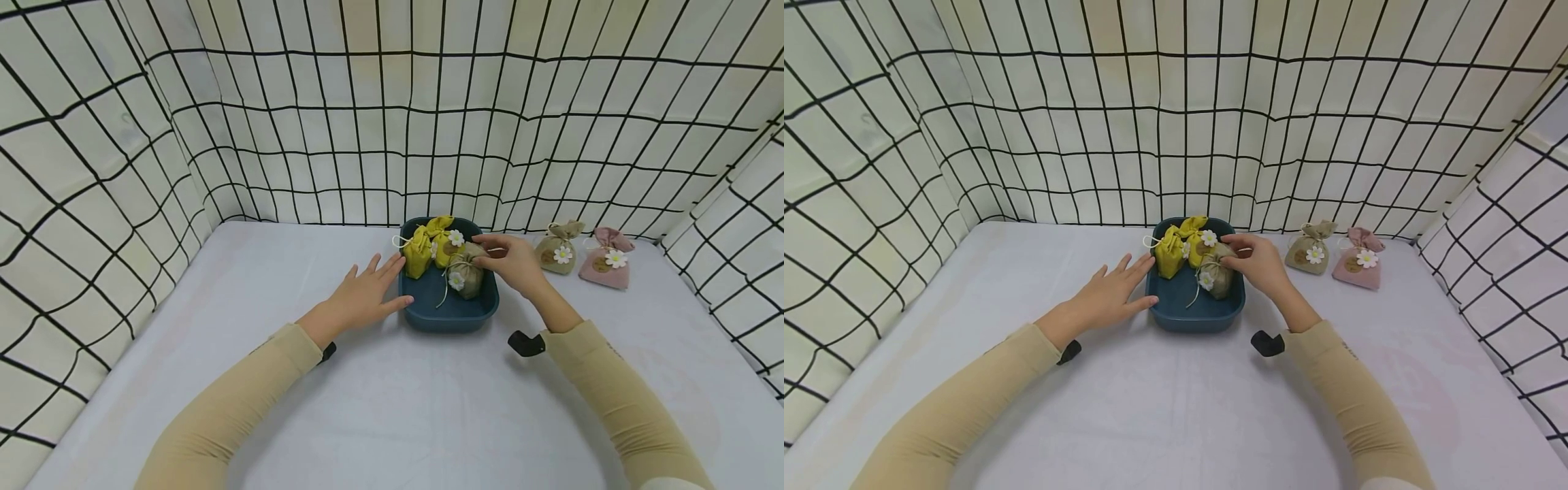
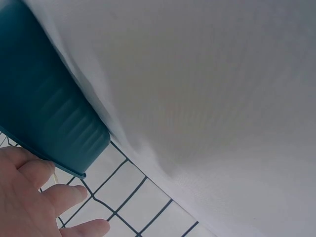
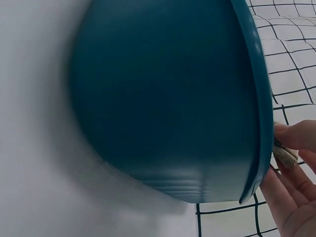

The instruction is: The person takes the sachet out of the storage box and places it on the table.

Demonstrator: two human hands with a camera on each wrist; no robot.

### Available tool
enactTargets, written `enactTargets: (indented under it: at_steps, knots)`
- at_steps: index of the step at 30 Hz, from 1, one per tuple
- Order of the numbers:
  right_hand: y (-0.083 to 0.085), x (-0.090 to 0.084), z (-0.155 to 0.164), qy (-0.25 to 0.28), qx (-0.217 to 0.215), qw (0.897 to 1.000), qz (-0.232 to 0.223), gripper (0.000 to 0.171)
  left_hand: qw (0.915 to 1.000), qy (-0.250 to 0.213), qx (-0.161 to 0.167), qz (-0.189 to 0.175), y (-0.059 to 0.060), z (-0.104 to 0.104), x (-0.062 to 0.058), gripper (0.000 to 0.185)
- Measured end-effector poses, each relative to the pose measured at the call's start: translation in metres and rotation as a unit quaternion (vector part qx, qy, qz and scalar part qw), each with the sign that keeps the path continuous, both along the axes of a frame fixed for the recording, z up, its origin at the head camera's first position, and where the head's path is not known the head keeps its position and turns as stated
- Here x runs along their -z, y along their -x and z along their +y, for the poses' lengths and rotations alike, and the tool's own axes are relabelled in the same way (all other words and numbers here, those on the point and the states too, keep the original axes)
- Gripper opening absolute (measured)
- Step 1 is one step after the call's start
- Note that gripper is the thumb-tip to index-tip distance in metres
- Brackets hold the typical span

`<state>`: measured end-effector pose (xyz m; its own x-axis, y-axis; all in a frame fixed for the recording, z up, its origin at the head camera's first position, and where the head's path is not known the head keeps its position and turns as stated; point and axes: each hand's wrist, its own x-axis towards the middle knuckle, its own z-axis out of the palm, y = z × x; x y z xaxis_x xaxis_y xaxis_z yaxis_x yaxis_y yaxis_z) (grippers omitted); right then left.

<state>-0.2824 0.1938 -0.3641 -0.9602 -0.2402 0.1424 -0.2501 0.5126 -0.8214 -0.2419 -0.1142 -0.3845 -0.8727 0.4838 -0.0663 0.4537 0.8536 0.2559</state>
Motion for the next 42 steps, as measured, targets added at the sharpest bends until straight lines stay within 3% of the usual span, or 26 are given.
enactTargets:
  at_steps: [9, 30, 36, 42]
  knots:
    - [0.000, 0.001, -0.005, 0.045, -0.036, 0.998, -0.010, 0.043, 1.0000, 0.002, 0.003, 0.004, -0.001, 0.000, -0.001, 0.087]
    - [0.004, 0.007, -0.013, 0.060, -0.095, 0.994, 0.002, 0.042, 0.9999, 0.007, 0.008, 0.004, 0.000, 0.001, -0.001, 0.087]
    - [0.007, 0.008, -0.013, 0.025, -0.093, 0.995, -0.001, 0.042, 1.0000, 0.004, 0.007, 0.005, 0.000, 0.000, 0.000, 0.087]
    - [0.005, -0.001, -0.013, -0.082, -0.100, 0.992, 0.006, 0.049, 1.0000, 0.003, 0.007, 0.006, 0.000, 0.000, 0.000, 0.087]
